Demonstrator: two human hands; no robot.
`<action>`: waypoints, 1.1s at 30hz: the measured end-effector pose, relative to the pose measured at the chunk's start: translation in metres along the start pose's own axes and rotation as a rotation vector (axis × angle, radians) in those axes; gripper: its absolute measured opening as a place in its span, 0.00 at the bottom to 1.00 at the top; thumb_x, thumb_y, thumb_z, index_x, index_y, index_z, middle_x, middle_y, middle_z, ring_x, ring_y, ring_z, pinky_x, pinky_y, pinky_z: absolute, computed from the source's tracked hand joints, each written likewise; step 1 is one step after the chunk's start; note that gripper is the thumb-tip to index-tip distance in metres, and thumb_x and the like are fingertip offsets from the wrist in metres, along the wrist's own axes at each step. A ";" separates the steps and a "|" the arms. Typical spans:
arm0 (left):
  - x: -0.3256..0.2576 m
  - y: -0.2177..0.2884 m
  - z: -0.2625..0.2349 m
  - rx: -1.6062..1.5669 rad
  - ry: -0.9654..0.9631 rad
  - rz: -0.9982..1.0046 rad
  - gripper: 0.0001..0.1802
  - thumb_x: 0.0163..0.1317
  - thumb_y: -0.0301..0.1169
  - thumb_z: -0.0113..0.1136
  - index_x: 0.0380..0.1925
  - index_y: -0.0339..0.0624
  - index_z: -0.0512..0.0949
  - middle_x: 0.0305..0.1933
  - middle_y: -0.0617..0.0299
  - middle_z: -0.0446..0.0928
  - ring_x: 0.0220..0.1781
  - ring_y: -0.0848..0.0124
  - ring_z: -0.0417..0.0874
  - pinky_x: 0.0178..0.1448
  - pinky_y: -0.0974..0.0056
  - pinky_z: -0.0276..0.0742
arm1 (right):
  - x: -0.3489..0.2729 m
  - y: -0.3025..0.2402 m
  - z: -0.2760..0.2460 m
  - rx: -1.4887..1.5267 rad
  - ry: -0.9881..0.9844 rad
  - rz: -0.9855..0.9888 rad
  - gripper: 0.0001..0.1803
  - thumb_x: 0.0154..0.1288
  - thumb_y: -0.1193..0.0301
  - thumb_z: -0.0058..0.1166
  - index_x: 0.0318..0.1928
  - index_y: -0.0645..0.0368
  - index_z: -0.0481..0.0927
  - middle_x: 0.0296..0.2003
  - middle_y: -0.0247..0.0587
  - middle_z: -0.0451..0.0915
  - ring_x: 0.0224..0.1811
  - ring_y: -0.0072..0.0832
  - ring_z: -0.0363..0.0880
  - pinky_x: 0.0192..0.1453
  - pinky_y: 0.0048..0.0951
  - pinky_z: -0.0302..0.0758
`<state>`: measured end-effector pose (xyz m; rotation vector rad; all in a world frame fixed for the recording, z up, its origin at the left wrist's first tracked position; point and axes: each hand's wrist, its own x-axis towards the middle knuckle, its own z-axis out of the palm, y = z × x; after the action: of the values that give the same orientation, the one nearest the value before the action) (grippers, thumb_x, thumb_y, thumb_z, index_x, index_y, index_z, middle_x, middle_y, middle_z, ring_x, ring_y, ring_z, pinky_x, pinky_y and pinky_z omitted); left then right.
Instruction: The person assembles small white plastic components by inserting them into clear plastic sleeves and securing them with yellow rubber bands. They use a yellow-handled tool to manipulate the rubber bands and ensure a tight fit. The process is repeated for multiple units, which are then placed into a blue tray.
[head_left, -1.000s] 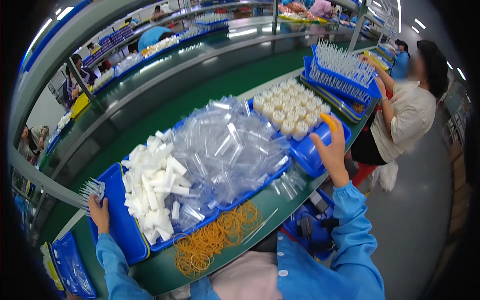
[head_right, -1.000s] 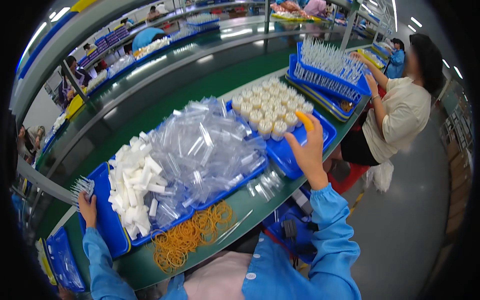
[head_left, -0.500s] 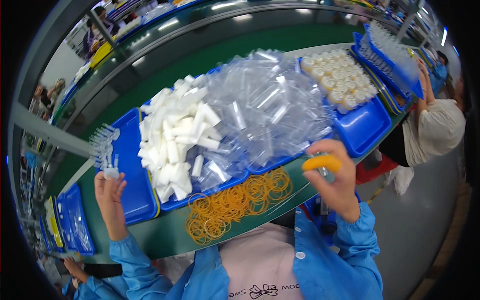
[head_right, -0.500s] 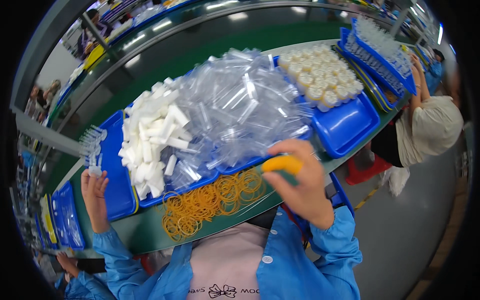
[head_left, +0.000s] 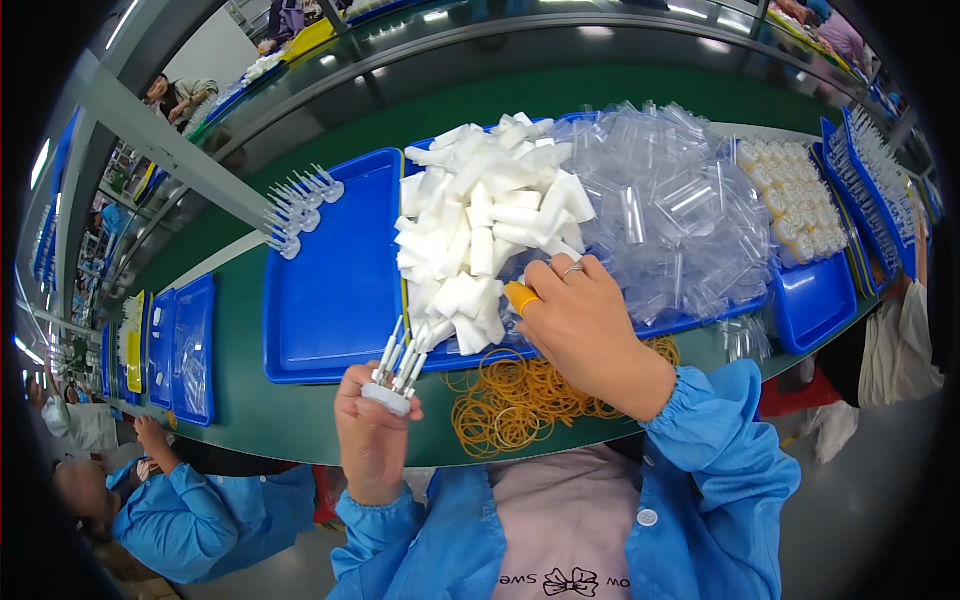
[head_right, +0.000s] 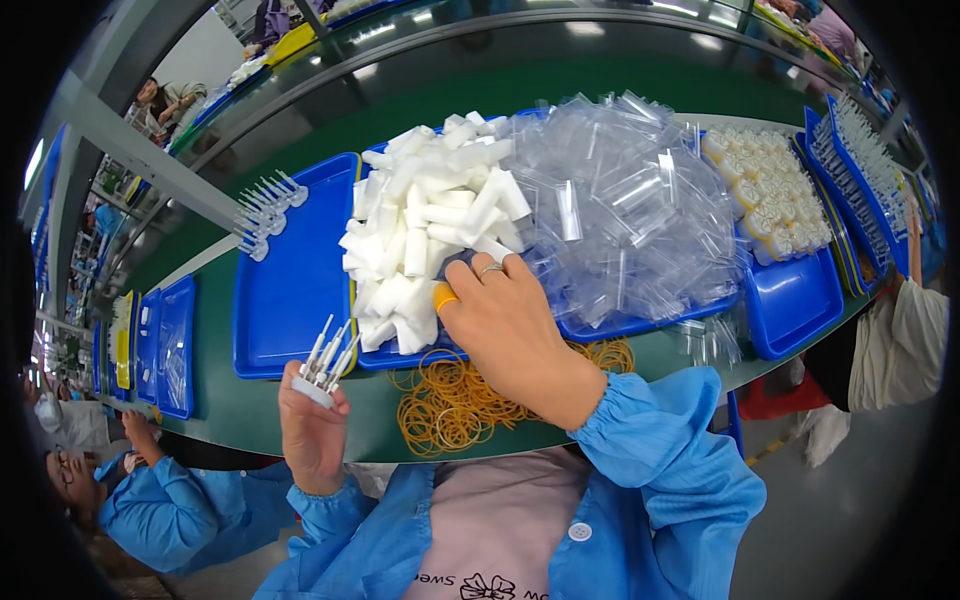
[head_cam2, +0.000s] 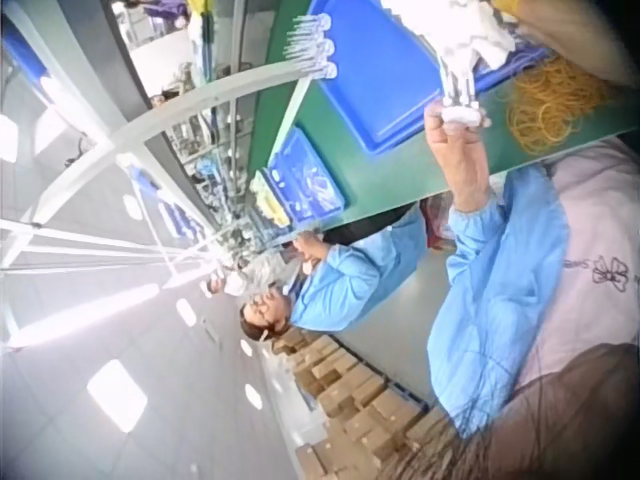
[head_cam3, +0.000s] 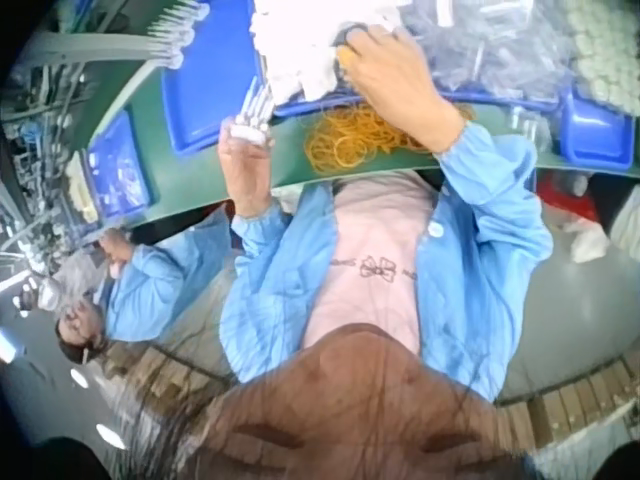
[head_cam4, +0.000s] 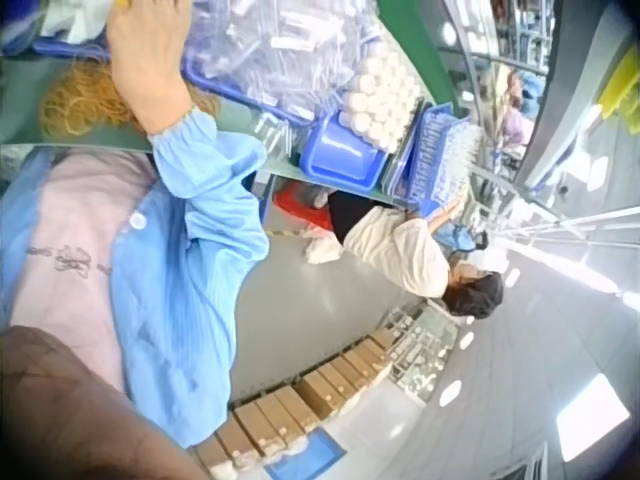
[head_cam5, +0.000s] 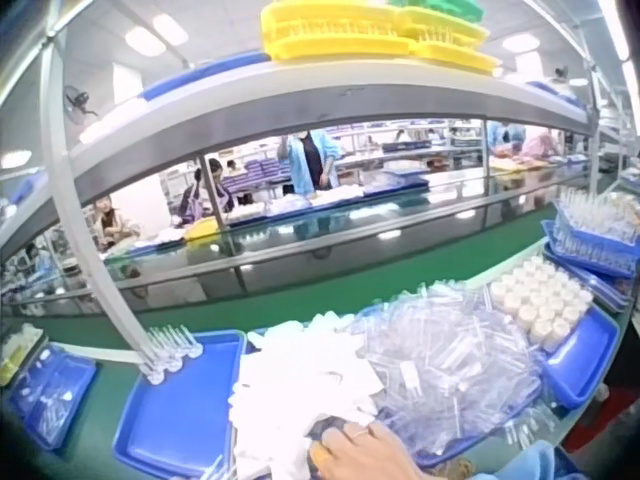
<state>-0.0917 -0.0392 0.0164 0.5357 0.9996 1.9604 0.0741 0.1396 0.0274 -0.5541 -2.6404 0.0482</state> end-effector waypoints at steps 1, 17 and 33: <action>0.000 -0.002 -0.002 0.006 0.021 -0.005 0.18 0.56 0.36 0.64 0.37 0.39 0.68 0.39 0.60 0.73 0.34 0.68 0.80 0.38 0.65 0.78 | 0.003 -0.001 0.005 -0.039 -0.049 0.007 0.07 0.47 0.71 0.58 0.29 0.58 0.78 0.29 0.35 0.68 0.36 0.31 0.68 0.40 0.32 0.63; -0.002 -0.013 0.004 0.162 -0.052 0.006 0.12 0.56 0.31 0.63 0.34 0.41 0.69 0.32 0.63 0.68 0.32 0.70 0.78 0.35 0.64 0.79 | -0.029 -0.002 -0.058 0.833 0.093 0.436 0.11 0.55 0.79 0.54 0.41 0.62 0.76 0.32 0.40 0.77 0.34 0.25 0.77 0.39 0.24 0.71; -0.012 -0.011 0.038 0.274 -0.599 -0.258 0.10 0.53 0.19 0.62 0.37 0.33 0.77 0.41 0.57 0.69 0.44 0.70 0.71 0.49 0.67 0.67 | -0.081 -0.007 -0.057 1.670 0.142 0.704 0.08 0.59 0.81 0.53 0.41 0.68 0.76 0.41 0.39 0.74 0.42 0.22 0.73 0.49 0.22 0.70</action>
<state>-0.0535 -0.0289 0.0299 1.0201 0.8924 1.3177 0.1622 0.0989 0.0464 -0.6695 -1.3036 1.9772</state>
